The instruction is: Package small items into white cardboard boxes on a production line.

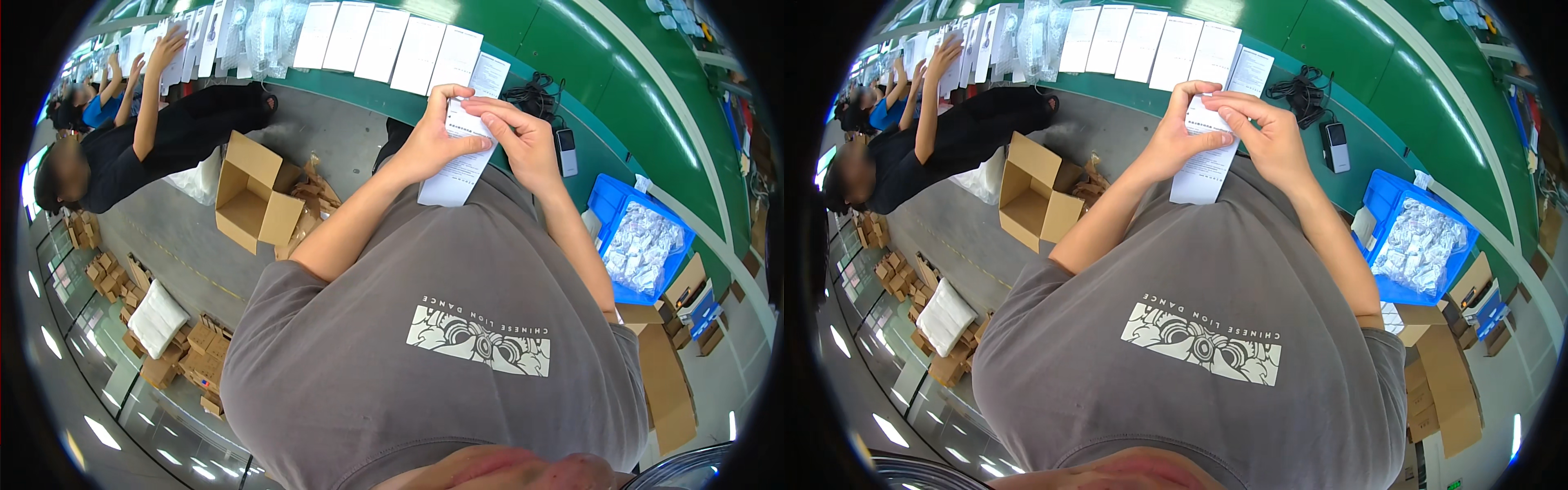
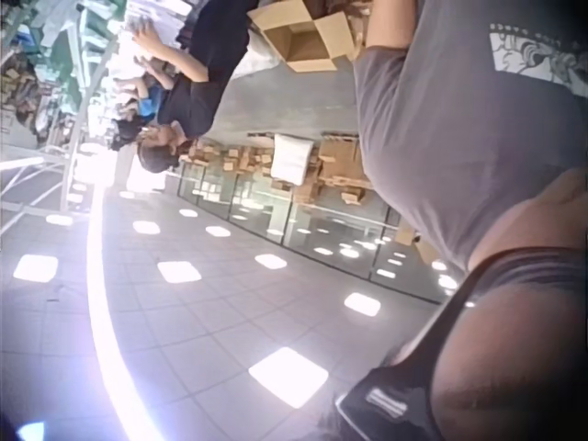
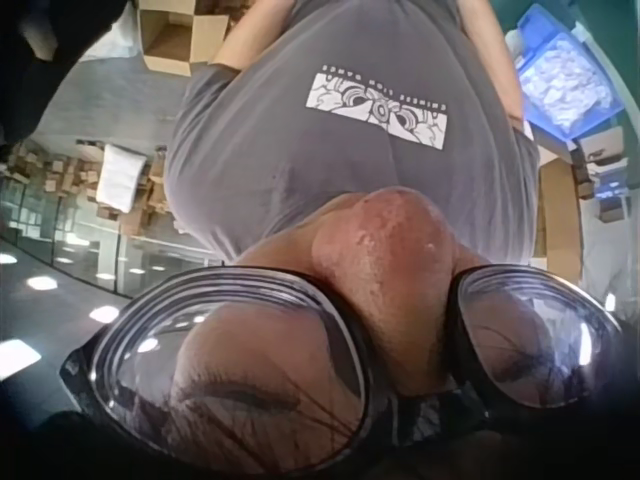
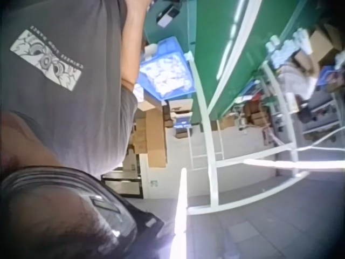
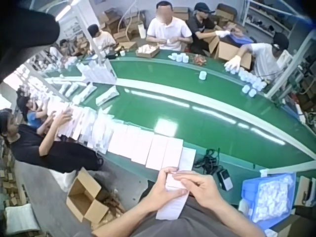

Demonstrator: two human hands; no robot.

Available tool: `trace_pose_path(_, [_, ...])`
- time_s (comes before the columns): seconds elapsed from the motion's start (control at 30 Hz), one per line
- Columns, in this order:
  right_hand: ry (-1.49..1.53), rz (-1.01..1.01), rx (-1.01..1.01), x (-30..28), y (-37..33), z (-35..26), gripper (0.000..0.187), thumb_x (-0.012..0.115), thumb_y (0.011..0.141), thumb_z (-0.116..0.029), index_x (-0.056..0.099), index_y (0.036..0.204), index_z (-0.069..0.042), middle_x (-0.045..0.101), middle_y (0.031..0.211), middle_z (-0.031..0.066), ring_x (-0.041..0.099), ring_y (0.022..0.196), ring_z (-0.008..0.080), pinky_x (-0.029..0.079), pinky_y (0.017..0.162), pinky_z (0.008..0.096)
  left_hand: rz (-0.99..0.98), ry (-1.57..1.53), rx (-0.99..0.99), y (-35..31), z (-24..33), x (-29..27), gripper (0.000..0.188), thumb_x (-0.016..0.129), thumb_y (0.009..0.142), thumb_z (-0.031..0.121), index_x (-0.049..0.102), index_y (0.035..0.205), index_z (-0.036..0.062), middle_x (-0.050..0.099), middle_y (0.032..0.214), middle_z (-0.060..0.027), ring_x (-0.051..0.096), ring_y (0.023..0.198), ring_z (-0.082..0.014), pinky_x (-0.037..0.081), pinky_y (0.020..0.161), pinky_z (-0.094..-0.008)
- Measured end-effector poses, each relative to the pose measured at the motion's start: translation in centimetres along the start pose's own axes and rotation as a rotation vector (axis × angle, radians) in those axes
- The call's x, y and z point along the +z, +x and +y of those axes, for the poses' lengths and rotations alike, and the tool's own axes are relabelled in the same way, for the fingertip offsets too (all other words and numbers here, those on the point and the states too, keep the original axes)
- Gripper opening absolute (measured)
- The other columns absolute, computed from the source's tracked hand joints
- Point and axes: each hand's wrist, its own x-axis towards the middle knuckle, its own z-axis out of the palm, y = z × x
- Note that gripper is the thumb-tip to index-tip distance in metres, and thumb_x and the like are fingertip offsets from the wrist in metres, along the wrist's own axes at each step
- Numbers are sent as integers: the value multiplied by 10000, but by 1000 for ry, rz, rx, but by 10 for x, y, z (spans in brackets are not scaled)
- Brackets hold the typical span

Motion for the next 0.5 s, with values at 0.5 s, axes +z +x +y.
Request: trace_pose_path(0.5, [-300,-135,-165,-19,-16,-5,271,593,965,-125,704,1200,-49,677,1245,130,532,1300,270,438,1064,393,24,19,135,0,-11,15,728,802,782,106,370,1367,60,406,1408,-131,386,1341,-234,368,1091,-380])
